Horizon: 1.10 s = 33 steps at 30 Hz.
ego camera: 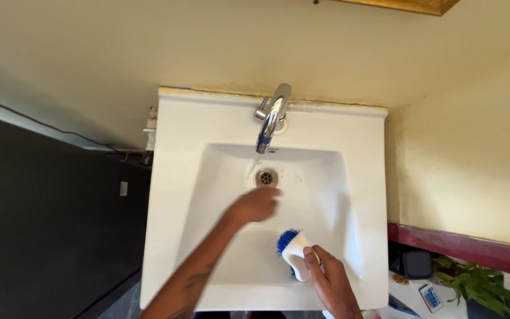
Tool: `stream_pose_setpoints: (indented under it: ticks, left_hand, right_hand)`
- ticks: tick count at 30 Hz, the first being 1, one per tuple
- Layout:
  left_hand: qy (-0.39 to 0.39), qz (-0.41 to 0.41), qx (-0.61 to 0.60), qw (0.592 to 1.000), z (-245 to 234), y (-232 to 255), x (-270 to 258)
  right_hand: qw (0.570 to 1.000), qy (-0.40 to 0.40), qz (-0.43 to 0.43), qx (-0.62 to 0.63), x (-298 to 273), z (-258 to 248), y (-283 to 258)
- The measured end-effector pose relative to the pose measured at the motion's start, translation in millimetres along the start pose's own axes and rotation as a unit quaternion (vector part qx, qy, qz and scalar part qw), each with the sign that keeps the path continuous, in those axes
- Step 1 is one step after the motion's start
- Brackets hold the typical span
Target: The person scrubs the inside of a white bathroom sink using a blue and white scrub brush. They then rinse the sink and their hands under running water from the faucet.
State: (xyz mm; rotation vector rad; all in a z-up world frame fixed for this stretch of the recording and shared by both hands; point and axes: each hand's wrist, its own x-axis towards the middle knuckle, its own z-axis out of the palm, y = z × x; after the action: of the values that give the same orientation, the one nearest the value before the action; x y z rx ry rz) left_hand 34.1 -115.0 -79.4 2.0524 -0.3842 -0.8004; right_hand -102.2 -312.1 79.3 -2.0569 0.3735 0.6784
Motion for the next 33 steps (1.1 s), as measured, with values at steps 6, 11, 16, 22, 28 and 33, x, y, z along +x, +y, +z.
stream_pose_setpoints:
  ticks: [6,11,16,22,28,33]
  left_hand:
    - [0.144,-0.165,-0.261,0.940,-53.5,-21.0,-53.9]
    - [0.188,-0.171,-0.300,0.920,-72.0,-7.6,-53.8]
    - [0.202,-0.142,-0.334,0.910,-79.3,-9.0,-45.4]
    - [0.136,-0.151,-0.632,0.748,-83.4,11.5,-27.3]
    - [0.076,-0.025,-0.810,0.581,-79.5,21.0,-9.1]
    - [0.142,-0.115,-0.697,0.694,-58.6,-15.5,26.4]
  right_hand:
    - [0.967,-0.024,-0.098,-0.234,53.4,7.7,-11.0]
    - [0.883,-0.077,-0.148,-0.438,99.7,68.3,-14.7]
    - [0.924,0.037,-0.211,-0.316,141.3,69.2,-38.2]
    - [0.763,-0.089,0.111,0.630,199.8,86.0,-93.4]
    - [0.519,-0.304,0.090,0.794,216.0,102.2,-81.9]
    - [0.593,-0.231,0.146,0.758,243.2,98.9,-66.8]
